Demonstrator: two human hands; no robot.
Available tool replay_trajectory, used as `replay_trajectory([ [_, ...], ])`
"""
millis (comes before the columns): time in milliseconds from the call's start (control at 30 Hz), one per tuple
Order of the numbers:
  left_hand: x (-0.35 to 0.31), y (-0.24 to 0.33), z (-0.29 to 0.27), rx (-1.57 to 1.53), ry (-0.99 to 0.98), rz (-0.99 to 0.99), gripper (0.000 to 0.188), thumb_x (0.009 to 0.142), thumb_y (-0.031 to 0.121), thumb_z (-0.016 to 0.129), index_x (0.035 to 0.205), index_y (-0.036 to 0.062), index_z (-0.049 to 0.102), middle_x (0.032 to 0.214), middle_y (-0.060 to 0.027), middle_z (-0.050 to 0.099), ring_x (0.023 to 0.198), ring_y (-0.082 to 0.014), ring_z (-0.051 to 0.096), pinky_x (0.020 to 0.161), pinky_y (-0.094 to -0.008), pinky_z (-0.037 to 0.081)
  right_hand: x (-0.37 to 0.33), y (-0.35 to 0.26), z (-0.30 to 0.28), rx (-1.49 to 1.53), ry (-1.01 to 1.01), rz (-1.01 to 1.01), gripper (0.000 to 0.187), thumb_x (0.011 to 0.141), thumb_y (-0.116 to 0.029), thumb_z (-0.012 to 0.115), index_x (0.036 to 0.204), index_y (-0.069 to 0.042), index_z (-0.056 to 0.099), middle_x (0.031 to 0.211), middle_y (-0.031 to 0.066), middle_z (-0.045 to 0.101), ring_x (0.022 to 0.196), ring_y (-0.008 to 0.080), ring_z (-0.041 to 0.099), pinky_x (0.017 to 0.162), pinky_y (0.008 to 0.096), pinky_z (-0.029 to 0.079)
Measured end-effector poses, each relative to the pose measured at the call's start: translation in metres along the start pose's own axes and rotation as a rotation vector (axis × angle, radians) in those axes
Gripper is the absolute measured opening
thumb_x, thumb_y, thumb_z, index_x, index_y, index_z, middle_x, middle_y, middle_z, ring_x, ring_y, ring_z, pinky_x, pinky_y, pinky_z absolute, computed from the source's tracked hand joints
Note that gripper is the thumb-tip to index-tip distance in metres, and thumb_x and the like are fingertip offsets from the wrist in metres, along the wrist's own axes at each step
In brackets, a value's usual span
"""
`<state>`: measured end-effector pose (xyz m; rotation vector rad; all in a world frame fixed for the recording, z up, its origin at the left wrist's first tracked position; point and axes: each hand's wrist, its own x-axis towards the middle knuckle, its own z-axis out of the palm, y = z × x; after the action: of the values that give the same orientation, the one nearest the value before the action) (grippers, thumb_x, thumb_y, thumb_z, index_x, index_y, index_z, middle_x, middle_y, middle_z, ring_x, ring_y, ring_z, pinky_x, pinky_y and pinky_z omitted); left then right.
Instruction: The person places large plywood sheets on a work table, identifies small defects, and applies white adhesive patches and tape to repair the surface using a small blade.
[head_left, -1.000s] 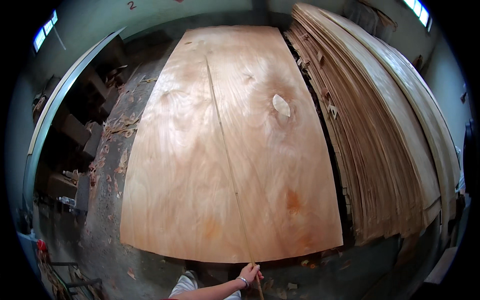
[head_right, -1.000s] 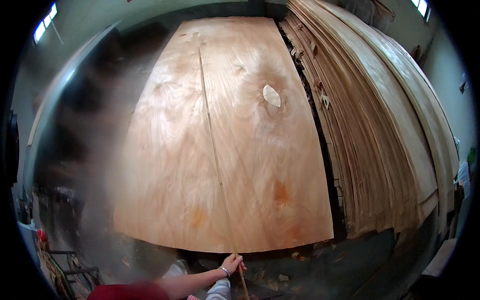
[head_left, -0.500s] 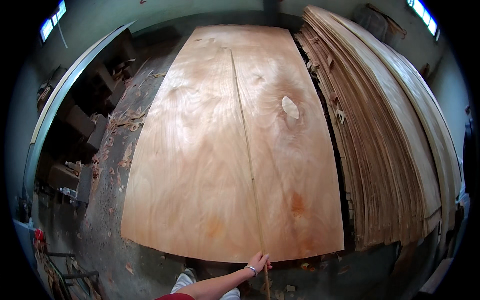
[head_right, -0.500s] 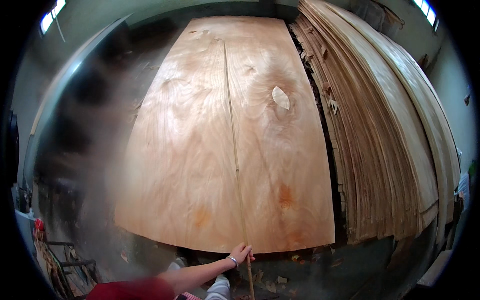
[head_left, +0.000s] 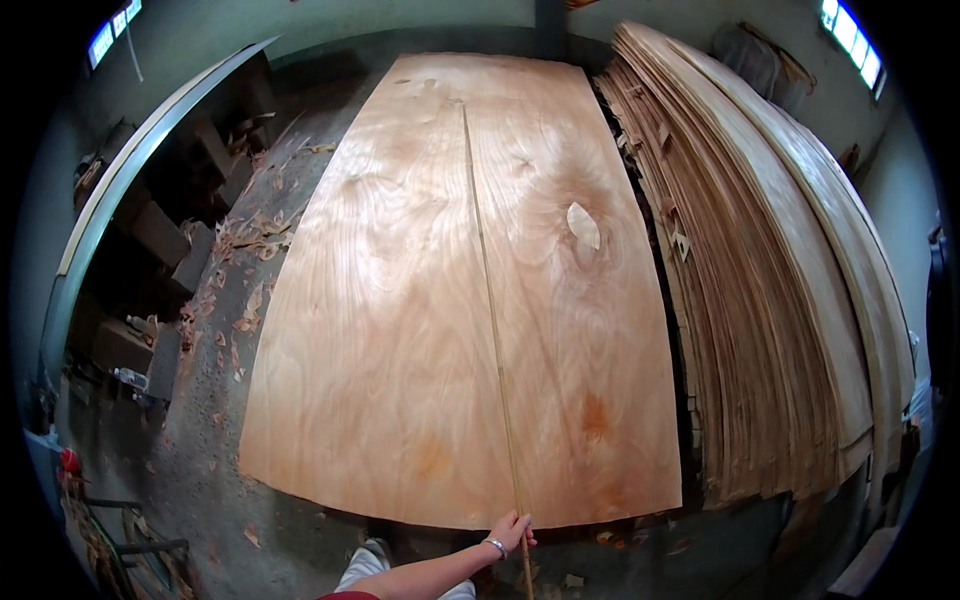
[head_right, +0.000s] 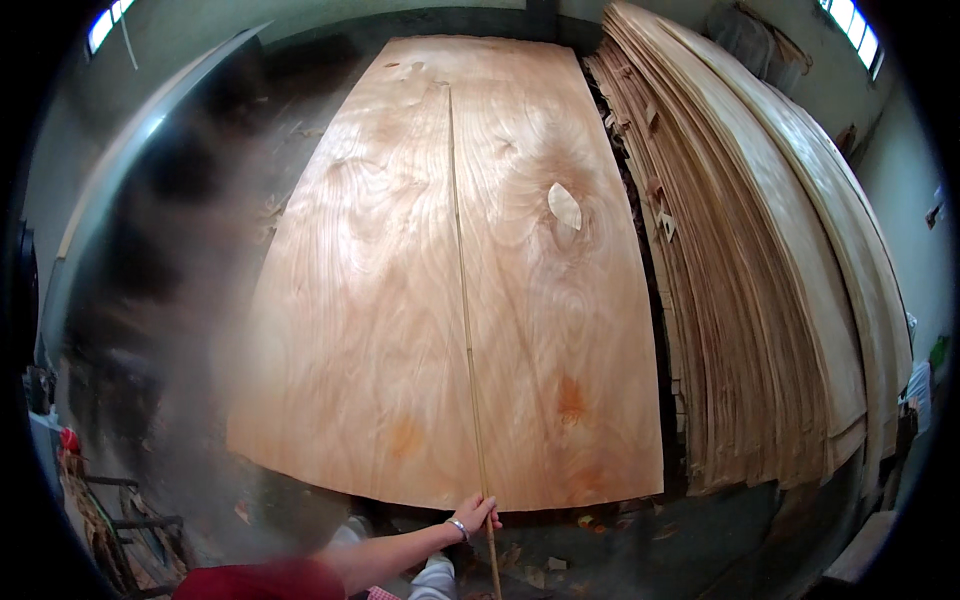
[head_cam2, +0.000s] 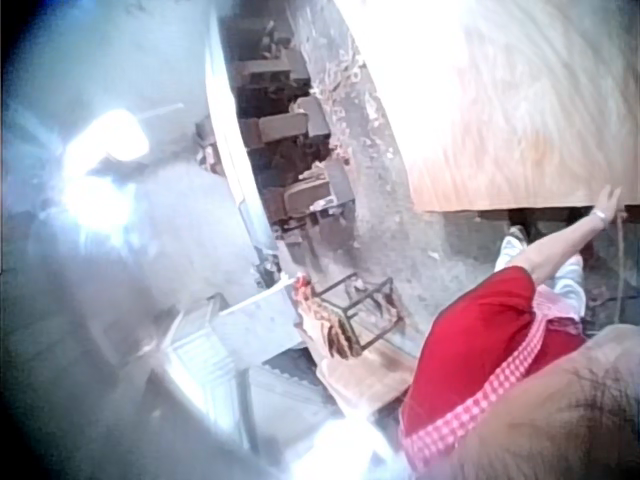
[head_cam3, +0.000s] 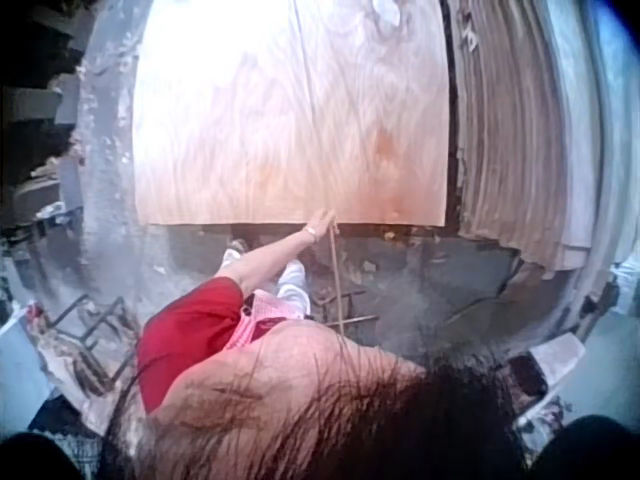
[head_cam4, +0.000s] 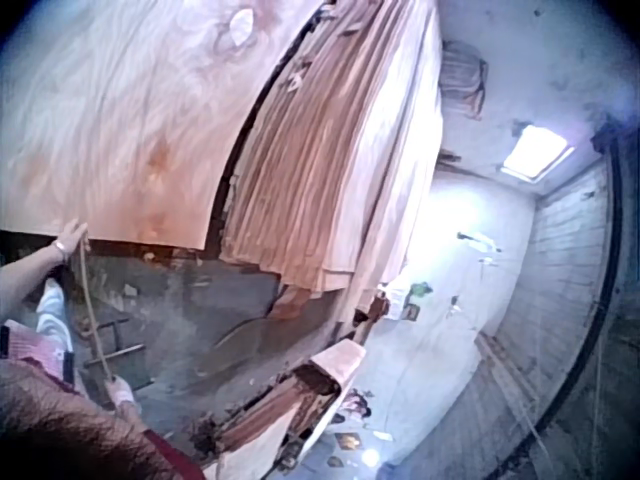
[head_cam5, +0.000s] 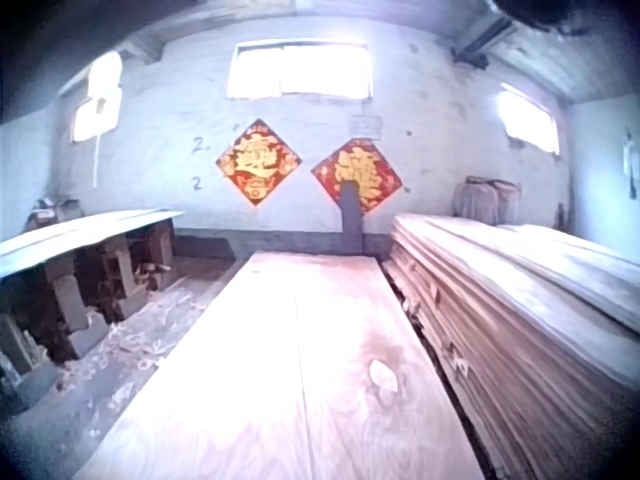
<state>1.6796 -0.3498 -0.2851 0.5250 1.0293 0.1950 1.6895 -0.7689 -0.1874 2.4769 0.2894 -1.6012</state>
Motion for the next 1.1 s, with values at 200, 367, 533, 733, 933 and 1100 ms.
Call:
replay_trajectory([
  [200,-0.004,0.022,-0.024,-0.013,0.069,0.125,0.025,0.089,0.029,0.044,0.083,0.0044,0.042,0.062,-0.0069,0.051,0.051,-0.0177,0.056,0.048,-0.0279,0.048,-0.016,-0.043,-0.009,0.019,-0.021,-0.092,0.037,0.078,-0.038,0.052,0.095,-0.006,0.059,0.093,0.019,0.06,0.09,0.0372,0.055,0.075,0.0416,0.044],
  [367,-0.073,0.043,-0.067,-0.143,0.232,0.303,0.026,0.09,0.027,0.041,0.08,0.0037,0.043,0.06,-0.0066,0.051,0.048,-0.0175,0.054,0.047,-0.028,0.046,-0.012,-0.061,0.0,-0.119,0.084,-0.134,0.029,0.082,-0.033,0.048,0.095,-0.01,0.06,0.094,0.0165,0.06,0.088,0.0353,0.056,0.073,0.0405,0.045],
  [533,-0.08,0.047,-0.082,-0.113,0.21,0.343,0.025,0.09,0.026,0.04,0.079,0.0038,0.043,0.06,-0.0063,0.05,0.05,-0.017,0.055,0.047,-0.0275,0.046,-0.022,-0.085,-0.025,-0.048,0.043,-0.127,0.029,0.08,-0.033,0.049,0.099,-0.012,0.059,0.094,0.0162,0.06,0.087,0.0342,0.057,0.073,0.0395,0.046],
  [733,-0.025,0.075,-0.066,-0.035,0.121,0.315,0.026,0.089,0.029,0.044,0.085,0.0034,0.042,0.06,-0.0066,0.05,0.049,-0.0175,0.054,0.048,-0.0299,0.048,-0.023,-0.098,-0.024,0.038,0.074,-0.079,0.034,0.079,-0.035,0.052,0.103,-0.012,0.058,0.095,0.0167,0.06,0.089,0.0325,0.057,0.073,0.0382,0.045],
  [933,0.009,0.135,-0.096,0.033,0.018,0.403,0.034,0.087,0.031,0.048,0.104,0.0018,0.044,0.082,-0.0079,0.055,0.069,-0.0144,0.057,0.06,-0.027,0.048,-0.043,-0.211,-0.068,0.168,0.159,-0.356,0.044,0.074,-0.041,0.058,0.094,-0.002,0.059,0.083,0.0214,0.06,0.081,0.0326,0.059,0.069,0.0381,0.045],
  [1100,-0.014,0.106,-0.174,0.109,0.052,0.191,0.052,0.084,0.027,0.053,0.127,0.0048,0.033,0.095,-0.0068,0.056,0.08,-0.0135,0.056,0.067,-0.0259,0.046,-0.087,-0.326,-0.081,0.564,-0.048,-0.226,0.036,0.072,-0.035,0.063,0.078,0.0,0.059,0.068,0.0101,0.06,0.062,0.0181,0.054,0.06,0.0326,0.045],
])
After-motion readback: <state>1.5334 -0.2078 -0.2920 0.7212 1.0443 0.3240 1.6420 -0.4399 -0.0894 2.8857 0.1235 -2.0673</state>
